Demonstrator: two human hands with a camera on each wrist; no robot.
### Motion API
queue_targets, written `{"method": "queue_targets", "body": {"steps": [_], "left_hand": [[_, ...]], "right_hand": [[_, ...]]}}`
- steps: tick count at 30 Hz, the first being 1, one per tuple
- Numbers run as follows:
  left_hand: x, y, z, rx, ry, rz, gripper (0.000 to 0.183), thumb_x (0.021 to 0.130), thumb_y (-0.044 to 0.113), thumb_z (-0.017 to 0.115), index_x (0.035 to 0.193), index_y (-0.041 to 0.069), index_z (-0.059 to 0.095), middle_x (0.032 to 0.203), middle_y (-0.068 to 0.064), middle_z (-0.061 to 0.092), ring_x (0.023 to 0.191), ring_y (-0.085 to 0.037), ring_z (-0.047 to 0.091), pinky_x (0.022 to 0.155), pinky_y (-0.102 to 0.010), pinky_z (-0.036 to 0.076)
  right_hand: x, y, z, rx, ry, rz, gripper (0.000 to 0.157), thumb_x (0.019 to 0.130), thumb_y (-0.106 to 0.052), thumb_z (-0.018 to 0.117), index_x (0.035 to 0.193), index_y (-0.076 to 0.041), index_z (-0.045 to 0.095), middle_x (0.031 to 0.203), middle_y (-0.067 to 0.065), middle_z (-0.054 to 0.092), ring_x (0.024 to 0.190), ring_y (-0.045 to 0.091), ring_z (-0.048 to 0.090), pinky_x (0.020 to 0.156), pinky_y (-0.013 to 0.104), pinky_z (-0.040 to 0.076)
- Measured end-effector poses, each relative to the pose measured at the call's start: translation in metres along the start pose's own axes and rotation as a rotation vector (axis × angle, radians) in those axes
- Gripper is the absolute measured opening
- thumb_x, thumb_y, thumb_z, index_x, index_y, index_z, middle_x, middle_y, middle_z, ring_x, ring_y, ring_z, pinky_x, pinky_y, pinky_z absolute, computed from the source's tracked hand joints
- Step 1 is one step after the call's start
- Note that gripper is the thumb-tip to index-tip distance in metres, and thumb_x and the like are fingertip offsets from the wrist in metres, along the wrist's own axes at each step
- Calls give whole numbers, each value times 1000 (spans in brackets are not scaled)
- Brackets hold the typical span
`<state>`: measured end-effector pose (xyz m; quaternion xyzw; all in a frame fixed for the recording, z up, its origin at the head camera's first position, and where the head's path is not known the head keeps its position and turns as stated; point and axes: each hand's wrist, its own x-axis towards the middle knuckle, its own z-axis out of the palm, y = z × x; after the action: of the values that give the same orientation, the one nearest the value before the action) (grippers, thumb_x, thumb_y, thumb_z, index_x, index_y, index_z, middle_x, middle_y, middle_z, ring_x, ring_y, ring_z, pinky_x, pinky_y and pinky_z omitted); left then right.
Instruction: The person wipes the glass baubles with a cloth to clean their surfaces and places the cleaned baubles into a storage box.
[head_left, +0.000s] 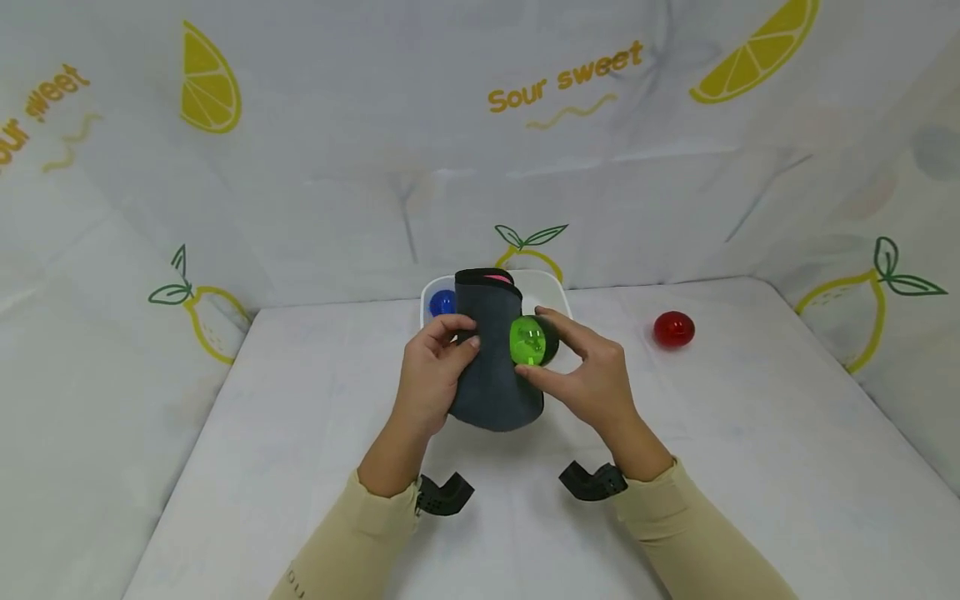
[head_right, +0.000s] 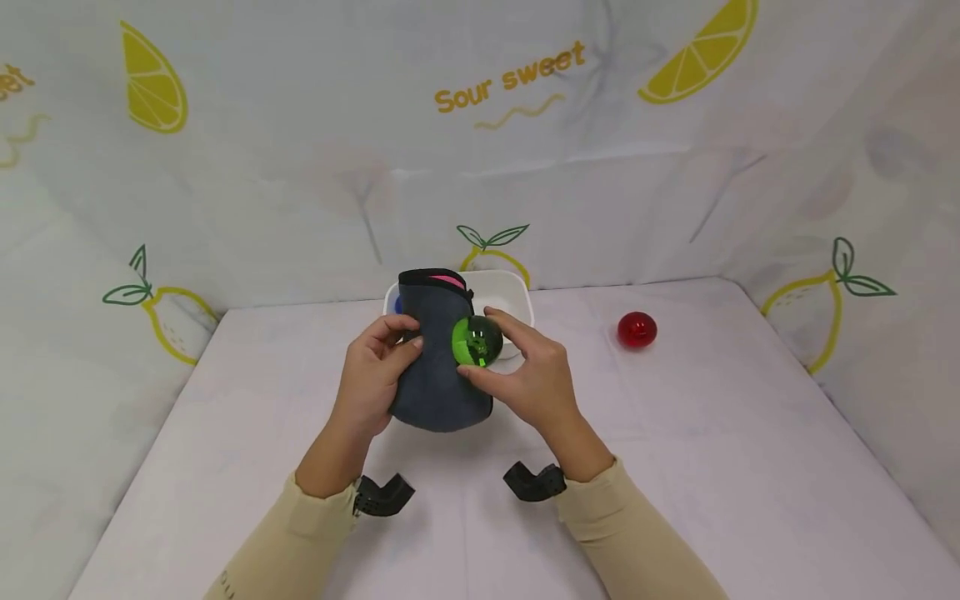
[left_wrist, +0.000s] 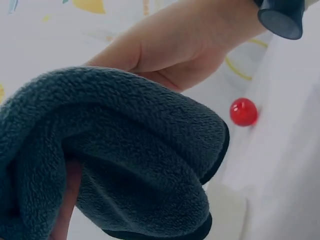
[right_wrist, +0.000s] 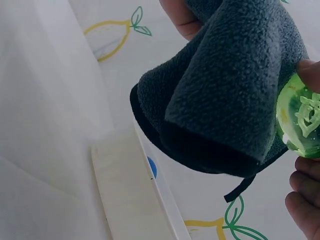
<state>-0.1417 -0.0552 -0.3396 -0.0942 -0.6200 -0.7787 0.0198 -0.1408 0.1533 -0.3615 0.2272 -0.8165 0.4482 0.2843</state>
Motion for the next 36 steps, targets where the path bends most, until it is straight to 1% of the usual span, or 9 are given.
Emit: {"method": "queue_targets", "body": {"steps": [6,11,13,17,20,23,29,33,36], "left_hand": [[1,-2,1,153,-21,-39,24,95,6,60,118,1,64,116,-11,65,99,-16,59,86,-23,54],[1,-3,-1,379,-13,52,23,97,16,61,116,6,70,128,-4,61,118,-16,54,94,-36,54],[-1,-2,-1,447,-31,70,27,98,24,60,119,10,70,127,-2,62,116,-18,57,91,-39,55],[-3,0,0,494,-118,5,46,93,38,67,133,17,62,124,-1,66,111,-18,63,90,-39,57],[-3,0,0,496,-152,-47,58,86,32,75,139,18,57,127,-2,66,112,-17,65,90,-38,57],[-2,-1,1,507,-118,-51,57,86,21,75,139,14,56,127,-4,67,110,-16,67,89,-37,57],[-4,1,-1,500,23,-10,47,89,18,69,134,10,60,119,-7,71,102,-14,70,84,-35,59],[-5,-2,-1,521,94,97,43,90,15,68,132,11,62,115,-8,72,101,-14,70,82,-34,59],[-7,-6,2,583,108,180,40,92,15,65,132,11,62,119,-7,71,103,-14,69,84,-34,59]], "right_hand": [[0,-2,-2,-9,23,-17,69,64,-15,93,127,-7,66,128,6,67,118,22,64,98,32,51],[0,-2,-3,-33,32,-41,71,63,-17,93,127,-7,66,128,6,67,118,23,64,99,31,51],[0,-1,-3,-45,31,-55,71,63,-18,94,127,-7,66,129,7,67,119,23,64,100,33,50],[0,1,-3,-97,31,-92,69,63,-22,93,125,-5,67,129,9,66,120,26,63,98,39,51],[0,2,-3,-140,26,-112,68,64,-25,92,124,-4,67,130,10,65,120,26,63,98,39,51],[1,2,-4,-165,15,-116,69,67,-29,90,125,-3,66,132,8,65,121,24,62,97,39,52],[0,0,1,-206,-40,-140,73,63,-29,93,125,-3,66,132,11,64,120,27,63,94,44,54],[-4,-3,7,-242,-93,-160,71,64,-34,92,122,-2,67,131,12,65,117,27,64,90,42,56],[-5,-4,10,-229,-89,-118,69,67,-35,90,122,-1,67,128,12,66,113,27,67,87,41,57]]}}
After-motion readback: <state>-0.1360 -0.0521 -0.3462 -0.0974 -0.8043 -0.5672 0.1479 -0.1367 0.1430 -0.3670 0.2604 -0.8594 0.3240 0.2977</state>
